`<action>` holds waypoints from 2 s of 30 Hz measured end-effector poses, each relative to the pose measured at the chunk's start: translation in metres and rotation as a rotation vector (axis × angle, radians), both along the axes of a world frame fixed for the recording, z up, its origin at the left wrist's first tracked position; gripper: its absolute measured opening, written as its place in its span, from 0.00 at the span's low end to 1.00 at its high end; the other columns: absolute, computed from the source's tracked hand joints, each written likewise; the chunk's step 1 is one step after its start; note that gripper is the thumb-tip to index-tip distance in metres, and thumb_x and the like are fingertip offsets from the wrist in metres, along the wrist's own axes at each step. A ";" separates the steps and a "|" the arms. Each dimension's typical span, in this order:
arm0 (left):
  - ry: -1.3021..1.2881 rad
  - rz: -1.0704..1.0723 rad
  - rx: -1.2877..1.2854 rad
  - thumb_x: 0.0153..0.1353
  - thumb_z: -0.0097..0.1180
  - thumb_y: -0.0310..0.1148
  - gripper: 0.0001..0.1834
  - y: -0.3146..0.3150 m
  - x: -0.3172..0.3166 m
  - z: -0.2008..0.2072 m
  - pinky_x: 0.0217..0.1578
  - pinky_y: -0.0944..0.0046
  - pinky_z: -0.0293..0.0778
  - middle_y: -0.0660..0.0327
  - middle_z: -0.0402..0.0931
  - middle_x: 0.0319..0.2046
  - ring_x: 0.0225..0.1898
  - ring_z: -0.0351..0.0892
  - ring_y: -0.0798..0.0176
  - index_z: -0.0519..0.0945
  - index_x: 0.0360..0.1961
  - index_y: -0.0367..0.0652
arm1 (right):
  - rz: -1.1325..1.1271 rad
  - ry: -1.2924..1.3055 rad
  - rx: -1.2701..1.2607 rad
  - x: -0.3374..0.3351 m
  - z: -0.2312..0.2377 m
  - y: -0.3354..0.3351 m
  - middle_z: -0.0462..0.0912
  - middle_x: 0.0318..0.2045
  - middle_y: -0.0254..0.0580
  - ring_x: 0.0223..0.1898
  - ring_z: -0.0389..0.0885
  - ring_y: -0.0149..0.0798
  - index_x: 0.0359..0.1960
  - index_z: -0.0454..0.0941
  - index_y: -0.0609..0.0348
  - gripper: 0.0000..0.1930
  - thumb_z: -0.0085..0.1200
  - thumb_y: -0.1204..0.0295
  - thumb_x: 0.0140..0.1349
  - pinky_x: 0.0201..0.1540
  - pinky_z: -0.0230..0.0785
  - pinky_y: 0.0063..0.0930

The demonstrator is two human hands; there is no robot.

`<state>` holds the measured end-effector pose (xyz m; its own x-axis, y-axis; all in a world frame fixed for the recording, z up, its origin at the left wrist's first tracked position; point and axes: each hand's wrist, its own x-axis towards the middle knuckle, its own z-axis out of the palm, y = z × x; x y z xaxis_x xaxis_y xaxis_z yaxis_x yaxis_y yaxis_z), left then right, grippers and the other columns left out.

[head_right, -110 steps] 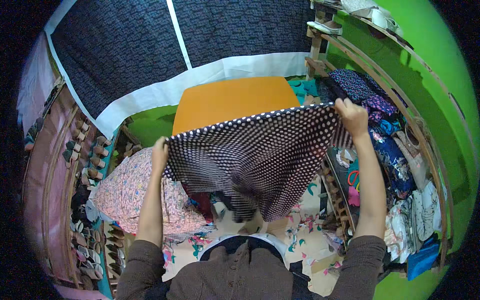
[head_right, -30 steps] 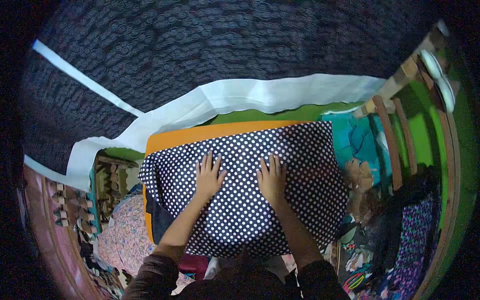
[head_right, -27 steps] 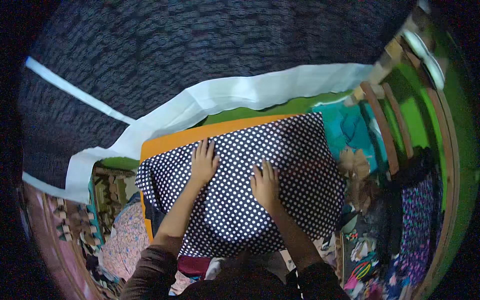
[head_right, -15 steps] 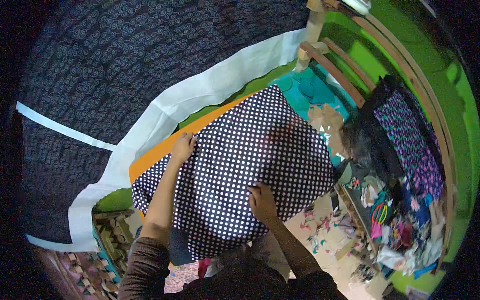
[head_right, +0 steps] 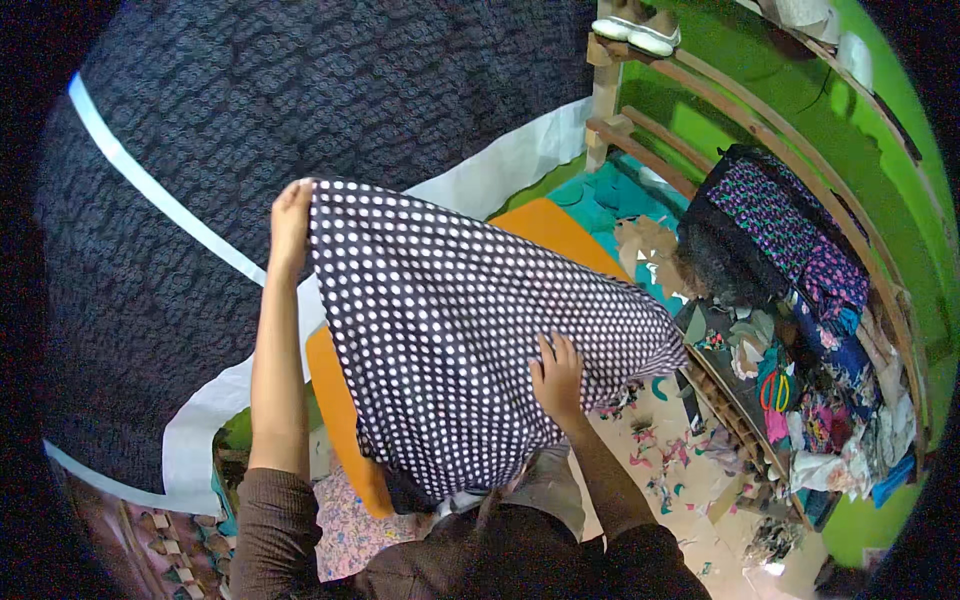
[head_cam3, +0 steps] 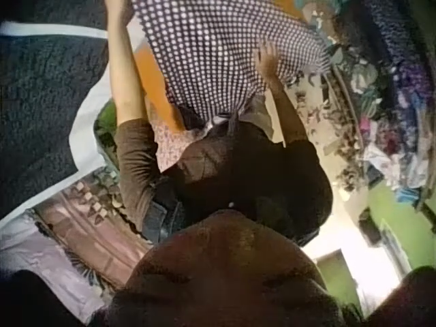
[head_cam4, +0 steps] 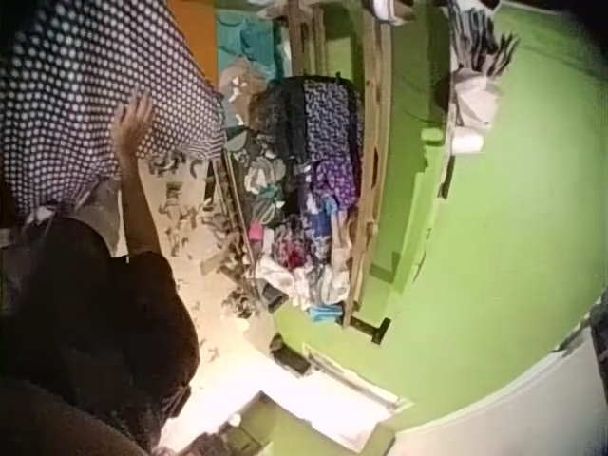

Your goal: The recorder takes several pieces of patterned fabric, folds them neatly on an orange table, and places them onto a wooden storage shelf.

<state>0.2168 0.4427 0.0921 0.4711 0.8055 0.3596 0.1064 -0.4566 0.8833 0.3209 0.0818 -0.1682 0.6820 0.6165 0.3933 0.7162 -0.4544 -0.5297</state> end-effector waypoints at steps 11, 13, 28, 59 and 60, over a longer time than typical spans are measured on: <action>0.344 0.249 0.496 0.62 0.45 0.41 0.16 0.042 -0.130 -0.077 0.24 0.59 0.68 0.47 0.73 0.19 0.21 0.75 0.57 0.74 0.32 0.36 | 0.034 -0.006 -0.321 -0.055 -0.045 -0.010 0.58 0.59 0.62 0.62 0.53 0.57 0.56 0.63 0.68 0.39 0.47 0.44 0.54 0.59 0.35 0.67; 0.520 0.147 0.249 0.62 0.45 0.41 0.17 0.002 -0.107 -0.083 0.23 0.58 0.68 0.46 0.73 0.20 0.21 0.77 0.54 0.74 0.32 0.35 | 0.200 -0.060 -0.338 -0.062 -0.049 -0.015 0.58 0.60 0.59 0.62 0.53 0.55 0.54 0.66 0.63 0.40 0.45 0.38 0.52 0.58 0.37 0.67; 0.161 0.253 0.217 0.62 0.45 0.37 0.14 -0.016 -0.156 -0.055 0.25 0.62 0.68 0.58 0.72 0.17 0.20 0.70 0.66 0.75 0.33 0.36 | 0.204 0.015 -0.237 -0.057 -0.048 0.011 0.66 0.58 0.44 0.60 0.61 0.46 0.50 0.73 0.52 0.19 0.44 0.63 0.58 0.60 0.39 0.61; 0.540 -0.381 0.388 0.47 0.62 0.45 0.17 -0.199 -0.170 -0.097 0.29 0.56 0.69 0.56 0.75 0.21 0.27 0.76 0.53 0.76 0.28 0.42 | 1.512 0.267 -0.295 -0.013 0.219 0.089 0.80 0.35 0.48 0.37 0.78 0.41 0.41 0.74 0.64 0.17 0.51 0.67 0.50 0.42 0.68 0.33; 0.543 -0.378 0.384 0.47 0.62 0.45 0.17 -0.199 -0.170 -0.103 0.29 0.56 0.69 0.56 0.75 0.21 0.27 0.76 0.53 0.76 0.28 0.42 | 1.495 0.133 -0.341 -0.004 0.221 0.082 0.79 0.35 0.50 0.38 0.77 0.43 0.40 0.74 0.63 0.16 0.51 0.67 0.50 0.42 0.68 0.33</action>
<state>0.0464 0.2439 -0.0107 0.8803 0.4196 0.2215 0.2556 -0.8126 0.5237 0.3173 0.1640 0.0523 -0.6040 0.7926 0.0841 0.5709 0.5038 -0.6483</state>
